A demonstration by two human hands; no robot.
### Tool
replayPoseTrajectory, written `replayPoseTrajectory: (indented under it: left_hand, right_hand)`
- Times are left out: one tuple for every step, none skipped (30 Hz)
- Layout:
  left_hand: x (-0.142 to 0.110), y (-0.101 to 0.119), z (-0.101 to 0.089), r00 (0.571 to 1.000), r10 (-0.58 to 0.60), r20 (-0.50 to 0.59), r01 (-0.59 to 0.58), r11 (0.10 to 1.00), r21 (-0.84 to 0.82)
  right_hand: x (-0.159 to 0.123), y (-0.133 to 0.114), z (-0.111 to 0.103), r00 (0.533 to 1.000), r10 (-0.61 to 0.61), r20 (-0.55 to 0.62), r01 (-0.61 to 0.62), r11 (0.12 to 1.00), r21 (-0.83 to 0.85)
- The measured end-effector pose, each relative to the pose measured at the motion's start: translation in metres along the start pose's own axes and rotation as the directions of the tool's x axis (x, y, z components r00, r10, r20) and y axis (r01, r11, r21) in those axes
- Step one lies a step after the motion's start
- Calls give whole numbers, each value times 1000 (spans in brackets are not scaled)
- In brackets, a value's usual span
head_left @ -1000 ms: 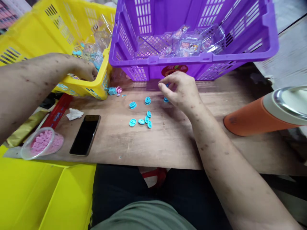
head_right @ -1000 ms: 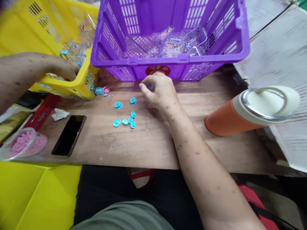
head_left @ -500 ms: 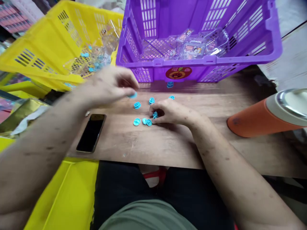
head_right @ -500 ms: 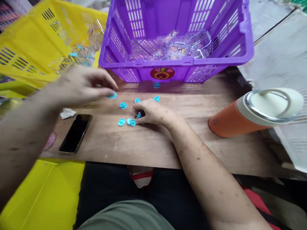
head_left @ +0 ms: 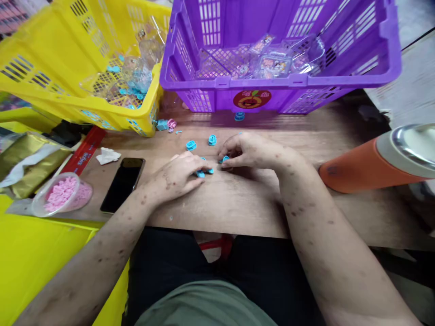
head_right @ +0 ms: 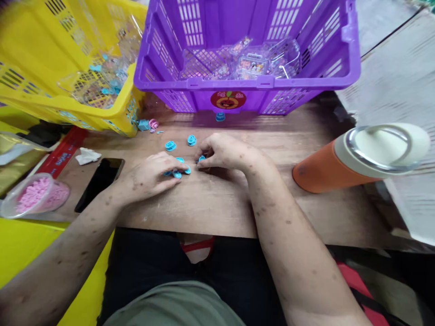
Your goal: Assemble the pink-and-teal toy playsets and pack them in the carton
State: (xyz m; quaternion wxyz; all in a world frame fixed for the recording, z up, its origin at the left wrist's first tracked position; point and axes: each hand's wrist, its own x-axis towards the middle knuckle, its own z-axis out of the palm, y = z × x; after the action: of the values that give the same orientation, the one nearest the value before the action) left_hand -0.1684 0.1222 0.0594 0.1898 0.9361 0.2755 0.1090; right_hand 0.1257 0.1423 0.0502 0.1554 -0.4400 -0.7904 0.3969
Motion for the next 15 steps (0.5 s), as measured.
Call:
replayPoseTrajectory:
  left_hand:
    - [-1,1,3,1000,-5,-7,5,1000,3]
    - [-2,2,6,999,-16,-31,16,1000,-1]
    - [-3,4,6,998,-31,-60,30,999,-14]
    - [-4,6,5,994,-53,-92,50,998,-32]
    - [-6,8,1,988,-81,-130,75,996,-51]
    - [-9,11,-3,979,-115,-168,104,992,-73]
    - [-11,13,-8,966,-156,-204,137,985,-102]
    - [-14,15,-13,950,-204,-237,174,974,-143]
    - [-16,15,-17,930,-257,-262,209,958,-199]
    - [-19,15,-19,909,-313,-276,240,933,-268]
    - [-21,14,-20,888,-367,-276,267,902,-341]
    - [-23,11,-19,870,-414,-268,288,868,-406]
    - [-24,8,-17,855,-452,-256,305,835,-458]
    - [-26,5,-13,842,-481,-243,319,808,-495]
    - [-27,2,-8,832,-501,-237,330,791,-515]
  right_hand:
    - [0,0,-1,1000,-19,12,19,1000,-6]
    - [-1,0,-2,999,-40,15,40,999,-15]
    - [-1,1,-3,998,-55,7,55,998,-21]
    - [-2,0,-3,998,-61,-12,61,998,-18]
    - [-3,0,-3,998,-54,-34,55,999,1]
    - [-4,-1,-3,997,-37,-62,40,998,41]
    - [-5,-2,-2,996,-11,-91,20,995,99]
    - [-5,-4,-1,993,18,-119,3,985,170]
    - [-5,-6,0,987,42,-152,-4,969,245]
    - [-5,-8,1,981,57,-183,3,950,313]
    - [-5,-11,3,975,61,-216,23,930,366]
    - [-4,-13,5,968,55,-245,48,916,399]
    - [-2,-16,8,963,48,-264,69,907,416]
    - [0,-18,11,960,46,-277,79,902,425]
    - [2,-20,14,960,49,-275,78,899,431]
